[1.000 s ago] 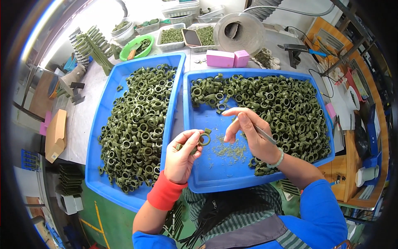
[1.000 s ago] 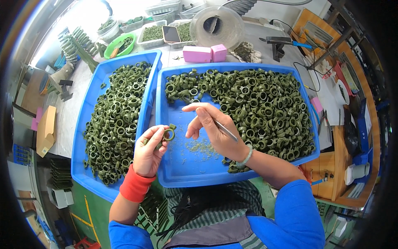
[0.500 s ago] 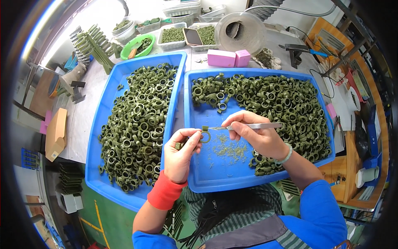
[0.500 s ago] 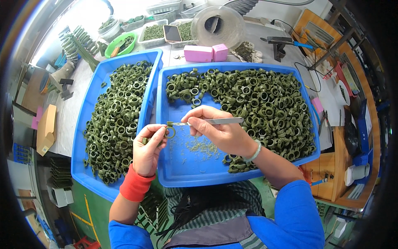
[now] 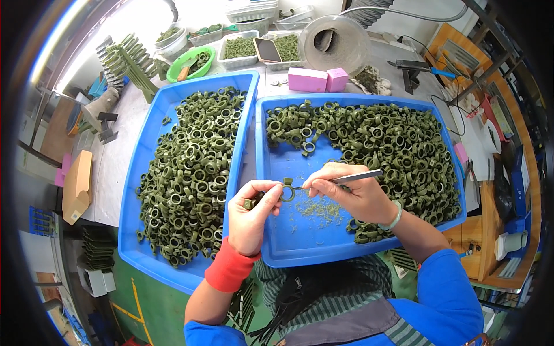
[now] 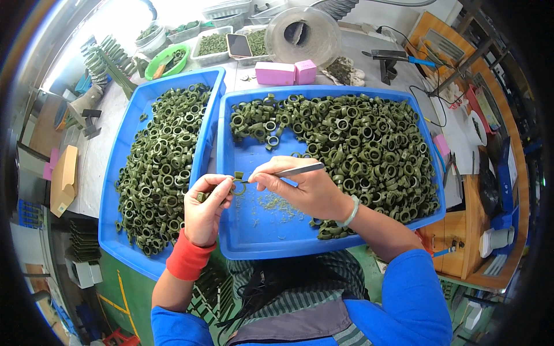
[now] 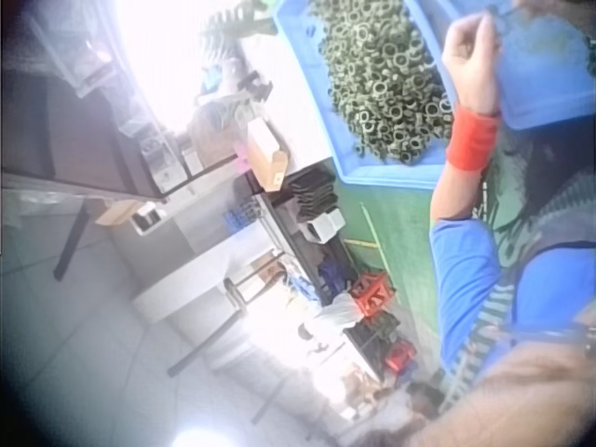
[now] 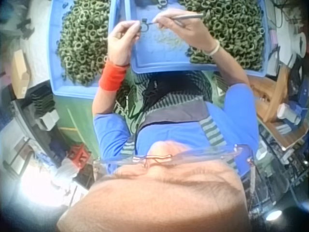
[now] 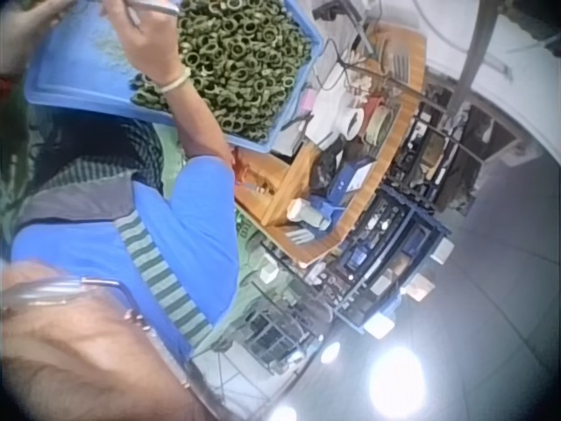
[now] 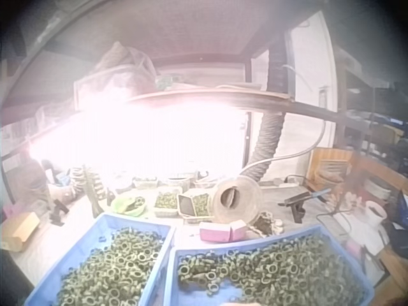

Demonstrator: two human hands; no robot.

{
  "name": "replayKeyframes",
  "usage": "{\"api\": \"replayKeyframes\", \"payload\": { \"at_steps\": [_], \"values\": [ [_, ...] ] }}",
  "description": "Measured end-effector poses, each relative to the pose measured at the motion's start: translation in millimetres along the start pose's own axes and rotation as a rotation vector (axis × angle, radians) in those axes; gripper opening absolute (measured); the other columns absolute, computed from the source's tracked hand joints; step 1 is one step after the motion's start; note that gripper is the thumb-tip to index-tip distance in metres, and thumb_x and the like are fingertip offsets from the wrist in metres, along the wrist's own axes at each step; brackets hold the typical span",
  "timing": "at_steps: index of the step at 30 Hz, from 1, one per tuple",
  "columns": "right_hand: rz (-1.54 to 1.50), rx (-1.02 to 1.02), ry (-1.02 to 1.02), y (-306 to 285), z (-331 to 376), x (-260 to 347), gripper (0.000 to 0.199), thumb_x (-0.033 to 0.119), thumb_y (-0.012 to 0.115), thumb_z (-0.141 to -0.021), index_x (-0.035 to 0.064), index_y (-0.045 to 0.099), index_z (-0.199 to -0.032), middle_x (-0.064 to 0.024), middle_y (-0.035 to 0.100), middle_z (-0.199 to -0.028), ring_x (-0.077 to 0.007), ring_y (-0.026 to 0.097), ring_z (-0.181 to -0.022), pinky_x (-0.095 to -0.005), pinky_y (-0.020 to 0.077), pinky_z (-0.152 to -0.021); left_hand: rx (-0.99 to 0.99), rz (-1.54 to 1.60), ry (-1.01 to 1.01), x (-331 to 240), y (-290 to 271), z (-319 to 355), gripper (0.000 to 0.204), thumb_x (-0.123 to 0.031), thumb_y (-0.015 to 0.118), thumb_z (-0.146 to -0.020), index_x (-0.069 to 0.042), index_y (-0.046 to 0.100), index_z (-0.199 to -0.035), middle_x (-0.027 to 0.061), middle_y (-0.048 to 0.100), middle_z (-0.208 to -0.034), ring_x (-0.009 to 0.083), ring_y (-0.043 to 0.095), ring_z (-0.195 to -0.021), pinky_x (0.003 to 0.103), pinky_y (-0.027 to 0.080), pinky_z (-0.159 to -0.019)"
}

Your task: The person uses a small white blade to trim excess material from green plastic rings. They pick up each ring from a blue bin, scrape the edges with the blade, and place the finished ring into a second bin. The process is repeated continuously throughout the clip.

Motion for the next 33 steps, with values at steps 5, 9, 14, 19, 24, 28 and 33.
{"api": "replayKeyframes", "payload": {
  "at_steps": [5, 9, 14, 19, 24, 28, 33],
  "values": [
    [0.096, -0.042, -0.055, 1.9, 2.2, 8.0, 0.013, 0.011, 0.07, -0.092, 0.0028, 0.074, -0.1, -0.0088, 0.074, -0.088, -0.0184, 0.069, -0.075, -0.0296, 0.054, -0.068, -0.043, 0.033, 0.068, -2.6, -3.9, 0.5, 0.01, -0.007, 0.068, -0.095, -0.001, 0.068, -0.103, 0.0059, 0.07, -0.093, 0.0072, 0.061, -0.074, 0.021, 0.049, -0.066],
    [0.243, -0.055, -0.228, 9.3, 5.1, 23.1, 0.015, 0.013, 0.077, -0.085, 0.0034, 0.075, -0.098, -0.0093, 0.074, -0.086, -0.0211, 0.07, -0.071, -0.0304, 0.0547, -0.064, -0.049, 0.086, 0.085, 0.1, -7.2, -0.6, 0.011, -0.008, 0.069, -0.095, -0.001, 0.068, -0.104, 0.0061, 0.07, -0.094, 0.0081, 0.062, -0.075, 0.021, 0.05, -0.066],
    [0.441, -0.063, -0.418, 28.9, 13.2, 42.2, 0.029, 0.015, 0.084, -0.078, 0.0039, 0.073, -0.103, -0.0069, 0.07, -0.078, -0.0208, 0.069, -0.067, -0.03, 0.0544, -0.06, -0.054, 0.102, 0.093, -0.2, -6.1, 0.6, 0.011, -0.007, 0.068, -0.095, -0.001, 0.067, -0.104, 0.0056, 0.07, -0.094, 0.008, 0.062, -0.076, 0.021, 0.05, -0.067],
    [0.434, -0.069, -0.435, 31.4, 16.2, 47.2, 0.035, 0.004, 0.08, -0.078, -0.0002, 0.071, -0.112, -0.0093, 0.075, -0.089, -0.022, 0.072, -0.074, -0.032, 0.0575, -0.065, -0.052, 0.103, 0.085, 0.4, -4.5, 0.6, 0.01, -0.008, 0.069, -0.095, -0.002, 0.067, -0.103, 0.0049, 0.069, -0.093, 0.0079, 0.062, -0.076, 0.021, 0.05, -0.066],
    [0.139, -0.244, -0.173, 1.1, 9.0, 20.4, 0.032, -0.004, 0.066, -0.09, -0.0013, 0.065, -0.121, -0.0109, 0.074, -0.093, -0.0183, 0.071, -0.076, -0.0281, 0.0575, -0.068, -0.053, 0.189, -0.059, 9.8, -4.8, 0.5, 0.009, -0.01, 0.069, -0.096, -0.003, 0.066, -0.101, 0.0046, 0.069, -0.092, 0.0078, 0.062, -0.074, 0.02, 0.05, -0.065],
    [0.213, -0.158, -0.072, 5.3, 2.0, -2.3, 0.035, -0.005, 0.065, -0.089, 0.005, 0.065, -0.122, -0.0119, 0.072, -0.108, -0.0191, 0.072, -0.088, -0.0277, 0.0572, -0.074, -0.032, 0.199, -0.116, 13.8, -2.4, 0.6, 0.009, -0.011, 0.066, -0.097, -0.005, 0.066, -0.103, 0.0022, 0.068, -0.091, 0.0049, 0.059, -0.073, 0.017, 0.048, -0.065],
    [0.17, -0.045, -0.084, 18.6, 1.8, -1.1, 0.035, -0.006, 0.068, -0.087, 0.0029, 0.065, -0.121, -0.0139, 0.068, -0.119, -0.023, 0.071, -0.1, -0.0318, 0.0586, -0.084, -0.008, 0.161, -0.175, 17.3, 2.1, 1.9, 0.01, -0.013, 0.064, -0.099, -0.005, 0.064, -0.104, 0.0033, 0.068, -0.09, 0.0058, 0.059, -0.071, 0.017, 0.047, -0.062]
  ]
}}
Point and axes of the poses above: each hand's wrist, its own z-axis away from the middle knuckle, its own y-axis out of the palm, x = y × z, the point moved 9 cm from there along -z, towards the middle knuckle
